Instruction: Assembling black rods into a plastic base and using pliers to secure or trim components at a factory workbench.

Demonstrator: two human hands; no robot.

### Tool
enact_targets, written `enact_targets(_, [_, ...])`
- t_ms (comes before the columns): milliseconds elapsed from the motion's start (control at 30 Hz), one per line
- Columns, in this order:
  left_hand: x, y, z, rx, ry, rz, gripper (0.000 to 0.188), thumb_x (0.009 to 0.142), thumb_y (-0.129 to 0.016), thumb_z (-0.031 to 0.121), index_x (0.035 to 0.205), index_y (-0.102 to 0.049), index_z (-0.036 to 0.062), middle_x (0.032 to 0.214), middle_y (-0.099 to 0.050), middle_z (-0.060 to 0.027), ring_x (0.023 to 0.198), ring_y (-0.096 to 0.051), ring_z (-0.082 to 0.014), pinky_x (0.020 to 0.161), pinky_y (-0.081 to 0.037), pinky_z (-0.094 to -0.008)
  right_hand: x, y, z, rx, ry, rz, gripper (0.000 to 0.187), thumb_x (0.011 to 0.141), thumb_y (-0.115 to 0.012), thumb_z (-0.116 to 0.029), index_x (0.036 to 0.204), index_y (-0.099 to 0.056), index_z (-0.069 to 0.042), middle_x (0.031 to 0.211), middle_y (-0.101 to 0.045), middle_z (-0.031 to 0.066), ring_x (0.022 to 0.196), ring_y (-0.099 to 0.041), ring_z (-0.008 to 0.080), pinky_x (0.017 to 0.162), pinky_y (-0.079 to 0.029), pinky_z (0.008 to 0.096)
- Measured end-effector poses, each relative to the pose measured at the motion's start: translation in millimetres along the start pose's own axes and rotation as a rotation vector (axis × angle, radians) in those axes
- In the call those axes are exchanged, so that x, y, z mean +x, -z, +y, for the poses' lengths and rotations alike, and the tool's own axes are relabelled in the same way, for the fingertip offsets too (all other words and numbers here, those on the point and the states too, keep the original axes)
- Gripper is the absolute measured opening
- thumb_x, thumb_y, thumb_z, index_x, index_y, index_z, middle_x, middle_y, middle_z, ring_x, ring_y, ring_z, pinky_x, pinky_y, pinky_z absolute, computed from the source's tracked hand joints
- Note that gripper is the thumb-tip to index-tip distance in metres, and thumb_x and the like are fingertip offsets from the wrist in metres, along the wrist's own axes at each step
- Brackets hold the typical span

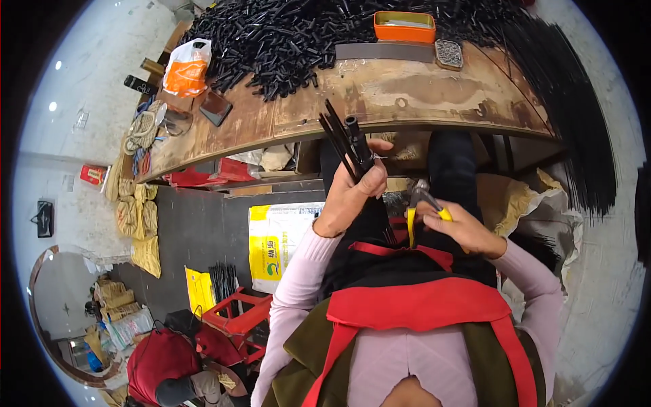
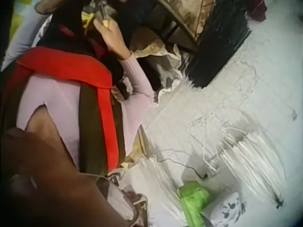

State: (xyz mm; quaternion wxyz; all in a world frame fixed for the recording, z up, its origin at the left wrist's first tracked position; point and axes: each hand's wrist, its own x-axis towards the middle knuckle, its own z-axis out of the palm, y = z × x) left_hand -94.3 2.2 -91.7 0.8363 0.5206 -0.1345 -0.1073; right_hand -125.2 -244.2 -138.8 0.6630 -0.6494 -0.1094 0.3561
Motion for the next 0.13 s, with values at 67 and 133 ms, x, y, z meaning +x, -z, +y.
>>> enact_targets(67, [-7, 1, -2, -0.011, 0.006, -0.024, 0.045, 0.096, -0.063, 0.025, 0.13, -0.046, 0.0009, 0.075, -0.045, 0.002, 0.064, -0.042, -0.0071, 0.059, -0.037, -0.0228, 3, -1, -22, 0.074, 0.052, -0.075, 0.047, 0.099, -0.055, -0.027, 0.138, -0.045, -0.002, 0.12, -0.061, 0.0062, 0.109, -0.055, 0.0138, 0.092, -0.045, 0.0291])
enact_targets(133, [-15, 0, -3, 0.026, 0.036, -0.054, 0.055, 0.096, -0.063, 0.026, 0.139, -0.04, 0.001, 0.076, -0.045, 0.0016, 0.065, -0.043, -0.0077, 0.059, -0.037, -0.0236, -1, -5, -54, 0.079, -0.022, -0.162, 0.05, 0.099, -0.055, -0.028, 0.141, -0.042, -0.003, 0.122, -0.06, 0.0073, 0.111, -0.056, 0.0159, 0.1, -0.042, 0.0298])
